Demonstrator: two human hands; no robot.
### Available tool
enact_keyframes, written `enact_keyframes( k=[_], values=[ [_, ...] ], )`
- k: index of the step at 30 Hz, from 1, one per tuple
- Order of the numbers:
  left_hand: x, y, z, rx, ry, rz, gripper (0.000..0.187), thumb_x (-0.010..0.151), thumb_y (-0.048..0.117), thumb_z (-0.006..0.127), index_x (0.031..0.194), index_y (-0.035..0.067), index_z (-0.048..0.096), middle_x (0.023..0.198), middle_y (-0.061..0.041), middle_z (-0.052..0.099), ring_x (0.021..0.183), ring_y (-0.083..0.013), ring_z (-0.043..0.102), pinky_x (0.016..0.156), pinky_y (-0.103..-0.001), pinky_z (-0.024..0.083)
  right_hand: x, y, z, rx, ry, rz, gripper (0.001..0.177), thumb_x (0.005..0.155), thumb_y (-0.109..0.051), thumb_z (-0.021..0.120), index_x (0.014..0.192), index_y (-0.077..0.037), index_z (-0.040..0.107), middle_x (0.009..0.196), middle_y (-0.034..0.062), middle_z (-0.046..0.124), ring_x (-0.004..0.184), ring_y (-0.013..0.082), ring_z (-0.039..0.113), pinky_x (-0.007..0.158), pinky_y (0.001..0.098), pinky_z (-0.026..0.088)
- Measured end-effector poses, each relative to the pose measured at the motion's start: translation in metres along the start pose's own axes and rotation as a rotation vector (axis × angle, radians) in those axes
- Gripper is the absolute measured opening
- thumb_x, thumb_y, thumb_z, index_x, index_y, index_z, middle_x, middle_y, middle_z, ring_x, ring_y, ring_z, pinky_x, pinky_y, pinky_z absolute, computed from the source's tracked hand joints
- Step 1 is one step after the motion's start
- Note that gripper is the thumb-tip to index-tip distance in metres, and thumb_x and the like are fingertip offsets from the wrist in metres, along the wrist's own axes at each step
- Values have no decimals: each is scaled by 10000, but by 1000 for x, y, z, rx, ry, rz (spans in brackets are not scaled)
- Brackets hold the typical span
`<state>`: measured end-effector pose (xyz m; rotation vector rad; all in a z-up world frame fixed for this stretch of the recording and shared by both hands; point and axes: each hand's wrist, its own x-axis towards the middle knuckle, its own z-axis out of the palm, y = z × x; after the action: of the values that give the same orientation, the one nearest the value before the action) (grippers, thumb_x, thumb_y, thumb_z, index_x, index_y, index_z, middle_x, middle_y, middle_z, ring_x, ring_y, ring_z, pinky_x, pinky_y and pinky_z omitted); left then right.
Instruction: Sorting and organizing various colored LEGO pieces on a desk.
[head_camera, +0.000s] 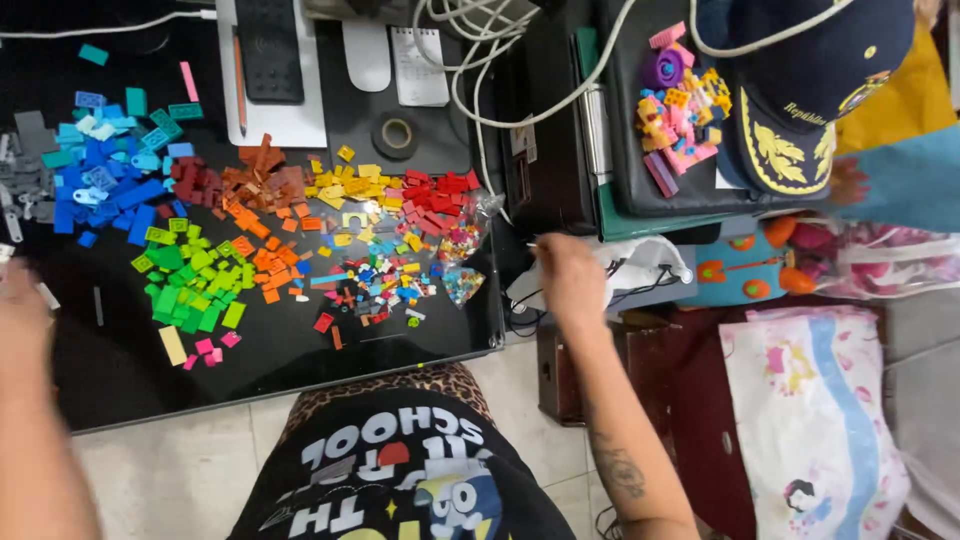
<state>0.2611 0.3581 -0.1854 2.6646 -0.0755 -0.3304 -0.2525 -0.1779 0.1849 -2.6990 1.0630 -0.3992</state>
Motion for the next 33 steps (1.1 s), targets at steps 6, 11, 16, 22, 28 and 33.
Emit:
enact_keyframes(
  k=[6, 11, 16, 22, 28, 33],
  values=[
    [-164, 274, -86, 46, 243, 827, 91, 982, 172, 723, 1016, 88, 709, 1159, -120, 690, 1098, -298, 601, 1017, -417, 479, 69, 16, 103, -173, -7, -216, 88, 885, -96, 600, 953, -77, 654, 883, 123, 687, 881, 334, 688, 678, 452, 544],
    [-219, 343, -89, -56, 233, 841, 91, 1002, 155, 776, 990, 77, 730, 1095, -107, 662, 1078, -326, 607, 950, -454, 491, 106, 62, 169, -405, -251, -315, 101, 864, -169, 663, 816, -101, 720, 849, 127, 719, 841, 315, 720, 671, 419, 579],
    [-238, 326, -91, -76, 201, 770, 78, 953, 125, 773, 1001, 75, 738, 1091, -106, 666, 1038, -336, 604, 902, -446, 498, 108, 50, 147, -328, -397, -466, 344, 818, -424, 759, 712, -97, 759, 788, 139, 733, 804, 336, 725, 677, 441, 575],
    [-271, 323, -72, -148, 88, 744, 67, 925, 118, 746, 970, 69, 739, 1062, -111, 685, 1032, -335, 616, 914, -448, 509, 93, 27, 129, -148, -461, -427, 97, 846, -262, 726, 841, -222, 814, 828, 105, 753, 793, 336, 718, 711, 456, 570],
    [-304, 351, -17, -168, -217, 870, 213, 938, 202, 699, 1096, 63, 732, 1172, -104, 684, 1133, -329, 611, 993, -454, 492, 69, -13, 101, 101, -255, -285, 77, 852, -146, 737, 896, -89, 707, 885, 110, 729, 857, 335, 704, 732, 449, 549],
    [-313, 363, 1, 83, -408, 1103, 515, 940, 281, 618, 1415, 90, 568, 1543, -124, 453, 1455, -323, 359, 1171, -534, 270, 40, -27, 96, 200, -25, -481, 209, 795, -56, 683, 993, -122, 681, 1114, 111, 682, 1071, 335, 627, 941, 448, 492]
  ],
)
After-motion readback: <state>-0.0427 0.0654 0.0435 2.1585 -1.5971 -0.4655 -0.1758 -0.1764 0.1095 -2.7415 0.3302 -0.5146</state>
